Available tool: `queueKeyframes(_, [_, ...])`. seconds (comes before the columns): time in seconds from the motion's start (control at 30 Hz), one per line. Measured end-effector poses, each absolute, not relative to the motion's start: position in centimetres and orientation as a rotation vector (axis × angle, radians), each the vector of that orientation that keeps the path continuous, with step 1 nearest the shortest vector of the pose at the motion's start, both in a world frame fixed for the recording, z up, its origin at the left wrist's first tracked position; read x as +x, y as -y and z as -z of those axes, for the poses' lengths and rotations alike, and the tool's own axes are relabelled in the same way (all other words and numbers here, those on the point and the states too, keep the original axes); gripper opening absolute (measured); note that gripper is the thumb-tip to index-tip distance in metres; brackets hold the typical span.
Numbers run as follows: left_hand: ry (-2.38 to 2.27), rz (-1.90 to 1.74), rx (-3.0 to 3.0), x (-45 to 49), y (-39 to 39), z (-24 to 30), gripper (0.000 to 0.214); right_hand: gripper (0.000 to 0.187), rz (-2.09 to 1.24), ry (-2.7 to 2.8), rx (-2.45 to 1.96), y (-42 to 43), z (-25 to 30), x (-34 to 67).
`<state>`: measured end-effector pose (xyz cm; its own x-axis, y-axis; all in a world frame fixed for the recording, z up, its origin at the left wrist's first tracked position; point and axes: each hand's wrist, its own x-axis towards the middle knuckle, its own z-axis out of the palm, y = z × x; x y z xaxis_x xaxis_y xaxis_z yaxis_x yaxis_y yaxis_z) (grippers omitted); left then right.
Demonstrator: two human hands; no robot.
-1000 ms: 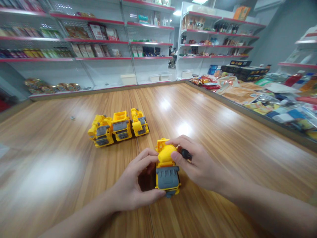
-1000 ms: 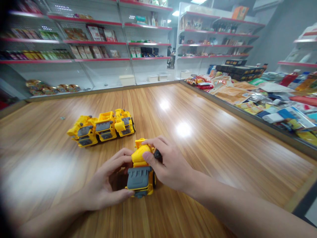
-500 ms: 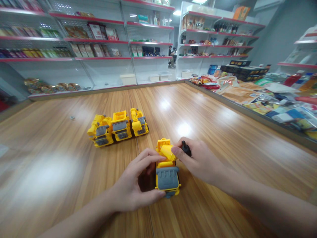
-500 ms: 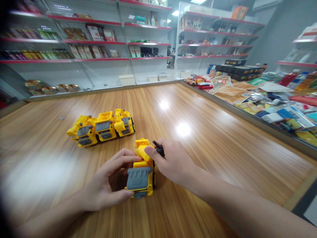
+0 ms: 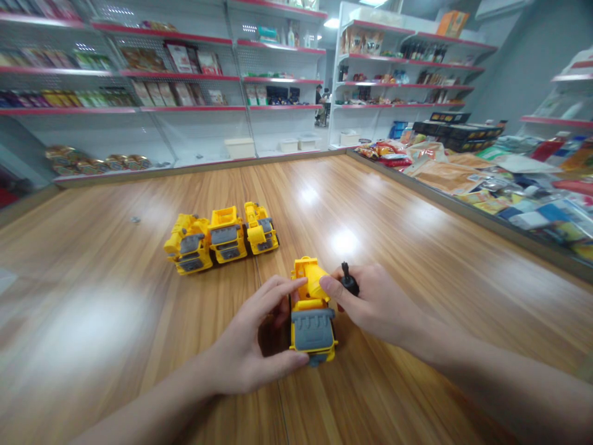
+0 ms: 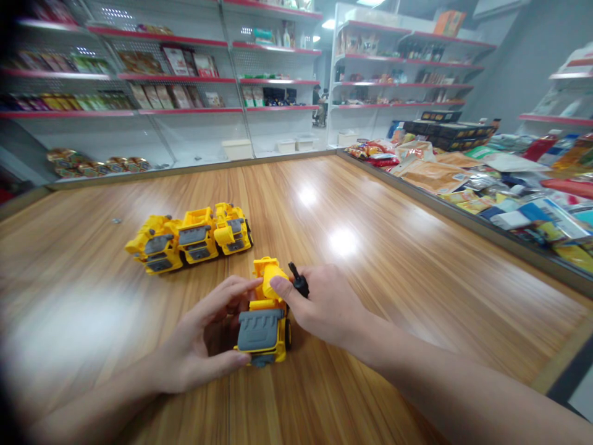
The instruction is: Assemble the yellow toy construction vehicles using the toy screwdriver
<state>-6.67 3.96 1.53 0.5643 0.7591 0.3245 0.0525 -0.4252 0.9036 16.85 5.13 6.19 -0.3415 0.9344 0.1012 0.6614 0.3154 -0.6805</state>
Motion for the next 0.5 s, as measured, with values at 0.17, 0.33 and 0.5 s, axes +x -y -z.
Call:
queueKeyframes(0.17, [-0.679,-0.932,1.834,-6.7,-3.9,-1.2,0.079,0.055,-0.774,2.059,-1.393,-5.4,-5.8,16.7])
queueKeyframes(0.33, [-0.689,-0.929,1.807,-6.7,-3.9,-1.3,0.082,0.057,-0.901,1.961,-1.376,-5.6,-5.2,16.6])
queueKeyframes(0.5, [-0.613,-0.955,1.773,-6.6,-4.0,-1.6,0.089,0.055,-1.013,1.887,-1.325,-5.5,-4.8,16.5])
